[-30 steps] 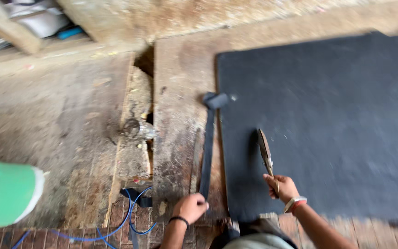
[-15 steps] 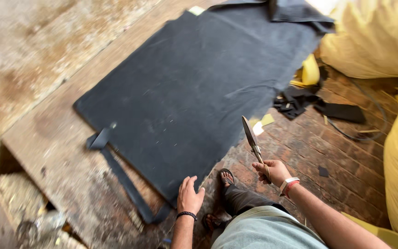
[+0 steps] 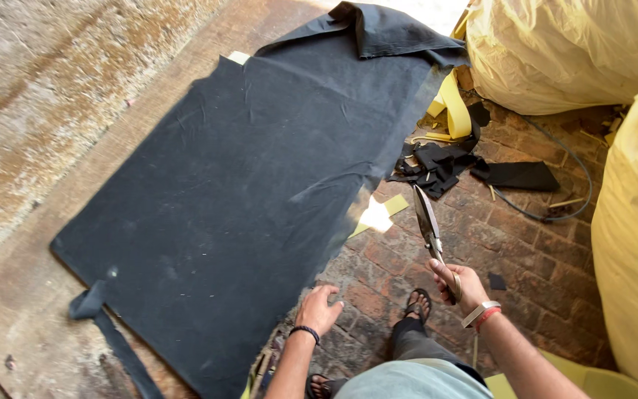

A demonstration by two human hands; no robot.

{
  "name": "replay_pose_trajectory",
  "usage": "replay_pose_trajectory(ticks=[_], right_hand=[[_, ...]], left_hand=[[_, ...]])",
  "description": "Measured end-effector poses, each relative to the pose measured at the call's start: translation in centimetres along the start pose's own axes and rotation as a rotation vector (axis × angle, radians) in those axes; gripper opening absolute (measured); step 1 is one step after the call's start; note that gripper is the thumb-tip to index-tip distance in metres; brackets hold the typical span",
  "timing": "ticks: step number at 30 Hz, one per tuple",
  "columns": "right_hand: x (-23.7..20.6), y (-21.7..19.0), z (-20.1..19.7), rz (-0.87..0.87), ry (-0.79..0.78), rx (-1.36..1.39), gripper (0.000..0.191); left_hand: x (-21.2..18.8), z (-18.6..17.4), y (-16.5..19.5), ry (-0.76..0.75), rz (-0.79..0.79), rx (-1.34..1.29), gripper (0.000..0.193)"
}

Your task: The person unfolds a dark fabric sheet and spreads it flat on a work table, then trims strips off its edges using shears. They move cut scraps aside, reposition the fabric over a foam sheet, and finally pick up a spray gun and spray adhesive onto the foam sheet.

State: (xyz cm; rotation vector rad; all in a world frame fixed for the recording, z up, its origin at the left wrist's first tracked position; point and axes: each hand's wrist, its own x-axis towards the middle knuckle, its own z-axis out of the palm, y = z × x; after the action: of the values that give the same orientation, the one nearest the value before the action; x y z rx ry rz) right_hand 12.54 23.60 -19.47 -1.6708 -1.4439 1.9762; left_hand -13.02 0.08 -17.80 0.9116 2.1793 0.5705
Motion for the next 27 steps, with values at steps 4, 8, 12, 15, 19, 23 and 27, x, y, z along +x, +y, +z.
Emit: replay_pose_trajectory(ticks=[4, 8, 12, 15, 19, 23, 27], right_hand=[[6.0, -3.3, -5.7, 0.094, -0.106, 0.024, 0.047], [10.5, -5.7, -9.6, 0.108, -0.138, -0.028, 0.044], [14.6, -8.1, -11.4, 0.137, -0.172, -0.050, 0.042], [17.8, -9.9, -11.7, 0.143, -0.167, -0.090, 0.041], [21.5, -12.5, -11.7, 0.178, -0.093, -0.161, 0.041], [23.2, -15.9, -12.6, 0.236, -0.057, -0.265, 0.039], [24.9, -20.1, -14.0, 0.267, -0.046, -0.506, 0.051]], left_hand=[[6.8, 2.5, 7.2, -0.048, -0.039, -0.012, 0.039], [12.0, 3.8, 12.9, 0.004, -0.060, 0.014, 0.040], [17.7, 3.8, 16.7, 0.119, -0.034, 0.004, 0.041], [22.9, 4.1, 17.8, 0.180, 0.043, 0.093, 0.044], [32.4, 5.8, 19.2, 0.263, 0.228, 0.279, 0.053], [43.2, 7.8, 21.8, 0.362, 0.427, 0.639, 0.060], [50.6, 6.9, 25.3, 0.400, 0.592, 0.613, 0.051]])
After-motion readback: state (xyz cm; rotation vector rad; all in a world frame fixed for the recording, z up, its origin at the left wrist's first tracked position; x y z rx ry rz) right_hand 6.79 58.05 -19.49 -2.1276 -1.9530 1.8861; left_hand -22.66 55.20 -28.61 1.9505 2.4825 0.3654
